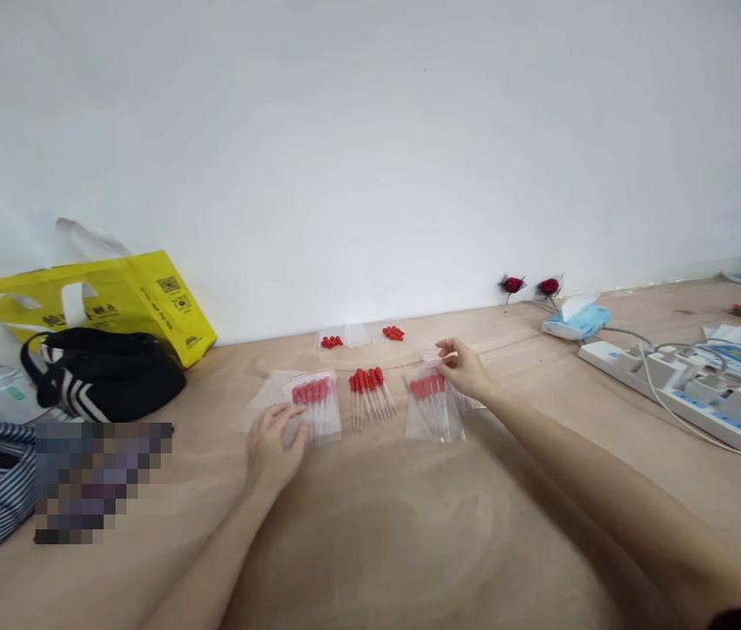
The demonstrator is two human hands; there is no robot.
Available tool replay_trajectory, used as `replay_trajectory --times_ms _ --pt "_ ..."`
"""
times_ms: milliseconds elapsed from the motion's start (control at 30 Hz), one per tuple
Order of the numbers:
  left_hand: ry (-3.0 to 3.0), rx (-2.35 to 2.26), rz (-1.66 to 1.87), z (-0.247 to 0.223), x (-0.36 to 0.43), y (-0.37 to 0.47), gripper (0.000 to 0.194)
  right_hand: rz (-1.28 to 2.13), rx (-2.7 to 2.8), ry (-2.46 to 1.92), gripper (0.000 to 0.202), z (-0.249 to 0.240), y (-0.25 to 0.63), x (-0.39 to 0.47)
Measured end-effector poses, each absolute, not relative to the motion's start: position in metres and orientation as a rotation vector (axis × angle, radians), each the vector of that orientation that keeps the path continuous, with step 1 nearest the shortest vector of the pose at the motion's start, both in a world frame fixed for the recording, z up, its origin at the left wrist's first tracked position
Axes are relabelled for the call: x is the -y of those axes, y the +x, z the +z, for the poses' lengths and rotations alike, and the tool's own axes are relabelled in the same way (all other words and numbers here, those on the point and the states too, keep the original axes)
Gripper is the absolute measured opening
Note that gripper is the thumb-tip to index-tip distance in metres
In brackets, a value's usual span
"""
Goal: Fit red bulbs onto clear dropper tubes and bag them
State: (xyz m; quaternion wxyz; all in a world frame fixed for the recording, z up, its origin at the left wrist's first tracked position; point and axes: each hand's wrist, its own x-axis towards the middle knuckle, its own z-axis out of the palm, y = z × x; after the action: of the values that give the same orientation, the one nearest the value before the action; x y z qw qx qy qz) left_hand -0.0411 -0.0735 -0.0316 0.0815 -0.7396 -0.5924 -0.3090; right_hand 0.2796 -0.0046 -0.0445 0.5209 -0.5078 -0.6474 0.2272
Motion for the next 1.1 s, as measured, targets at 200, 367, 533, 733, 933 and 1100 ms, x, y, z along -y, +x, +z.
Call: replay_trajectory --times_ms 200,367,533,733,933,1100 --pt "-1.754 2.242 -0.559 -0.031 0.042 -0.098 0.038 0.352 1.628 -1.288 0.025 -0.044 0.279 -0.031" --pt "-1.756 2.344 -0.440 -0.031 0.027 -0.114 0.044 0.174 1.711 -1.288 0.020 -0.048 0.262 -0.006" --pt "-1.759 2.426 -0.359 -0.030 0.022 -0.121 0.034 -0.017 2.098 -1.199 0.016 -0.047 0.225 0.038" --pt "-1.626 2.519 -0.338 -0.020 0.029 -0.122 0.037 0.161 2.026 -1.792 0.024 -0.036 0.192 0.044" --pt "-1.649 2.557 -0.320 -0.007 0.063 -0.126 0.034 0.241 1.931 -1.962 0.028 -0.037 0.185 0.032" --pt "-1.604 2.511 -0.420 0.002 0.118 -0.135 0.031 0.254 1.895 -1.935 0.029 -0.033 0.187 0.035"
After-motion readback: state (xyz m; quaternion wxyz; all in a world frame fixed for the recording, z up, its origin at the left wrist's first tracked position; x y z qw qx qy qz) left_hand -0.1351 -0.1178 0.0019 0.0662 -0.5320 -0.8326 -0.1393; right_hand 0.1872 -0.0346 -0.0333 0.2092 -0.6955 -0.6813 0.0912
